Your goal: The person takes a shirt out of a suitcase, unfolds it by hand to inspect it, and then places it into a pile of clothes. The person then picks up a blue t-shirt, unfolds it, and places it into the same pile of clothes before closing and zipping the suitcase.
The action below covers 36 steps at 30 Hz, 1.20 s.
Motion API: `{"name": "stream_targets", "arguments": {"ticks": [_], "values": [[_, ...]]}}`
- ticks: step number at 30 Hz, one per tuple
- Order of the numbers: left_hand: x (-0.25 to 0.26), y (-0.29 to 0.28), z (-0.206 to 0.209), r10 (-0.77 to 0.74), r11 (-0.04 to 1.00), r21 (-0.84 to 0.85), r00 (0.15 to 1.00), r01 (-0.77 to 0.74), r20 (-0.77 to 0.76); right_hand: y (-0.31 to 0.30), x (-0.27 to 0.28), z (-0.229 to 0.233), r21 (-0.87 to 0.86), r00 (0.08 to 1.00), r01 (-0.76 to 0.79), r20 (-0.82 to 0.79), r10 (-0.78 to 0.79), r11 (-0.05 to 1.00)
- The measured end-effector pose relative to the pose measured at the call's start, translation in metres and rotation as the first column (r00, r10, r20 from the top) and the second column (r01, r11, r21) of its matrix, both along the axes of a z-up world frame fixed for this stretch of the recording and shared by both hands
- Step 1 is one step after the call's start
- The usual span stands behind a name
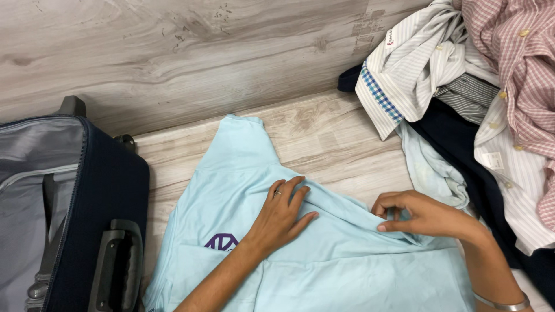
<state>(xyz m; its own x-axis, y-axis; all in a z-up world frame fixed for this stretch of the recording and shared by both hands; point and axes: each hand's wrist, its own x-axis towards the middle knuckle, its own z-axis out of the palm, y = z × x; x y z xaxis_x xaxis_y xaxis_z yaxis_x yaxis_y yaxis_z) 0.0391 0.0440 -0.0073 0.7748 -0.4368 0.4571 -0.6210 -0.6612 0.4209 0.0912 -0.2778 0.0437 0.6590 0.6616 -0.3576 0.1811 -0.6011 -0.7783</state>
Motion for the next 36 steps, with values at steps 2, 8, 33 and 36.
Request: {"name": "stream_targets", "arguments": {"ticks": [2,8,33,36], "values": [[0.000,0.001,0.000,-0.002,1.000,0.005,1.000,0.002,-0.003,-0.004,0.002,-0.007,0.018,0.991,0.021,-0.129,-0.018,1.000],[-0.002,0.002,0.002,-0.002,1.000,-0.002,0.999,0.002,0.039,-0.014,0.015,-0.015,0.200,0.674,0.624,0.352,-0.649,0.756],[0.112,0.047,-0.042,0.529,0.814,0.307,0.847,-0.493,-0.043,0.012,0.018,-0.049,-0.118,0.597,0.443,0.779,-0.194,0.889],[0.139,0.053,-0.058,0.499,0.842,0.267,0.865,-0.469,-0.053,0.007,0.028,-0.062,-0.133,0.565,0.432,0.811,-0.153,0.892]]}}
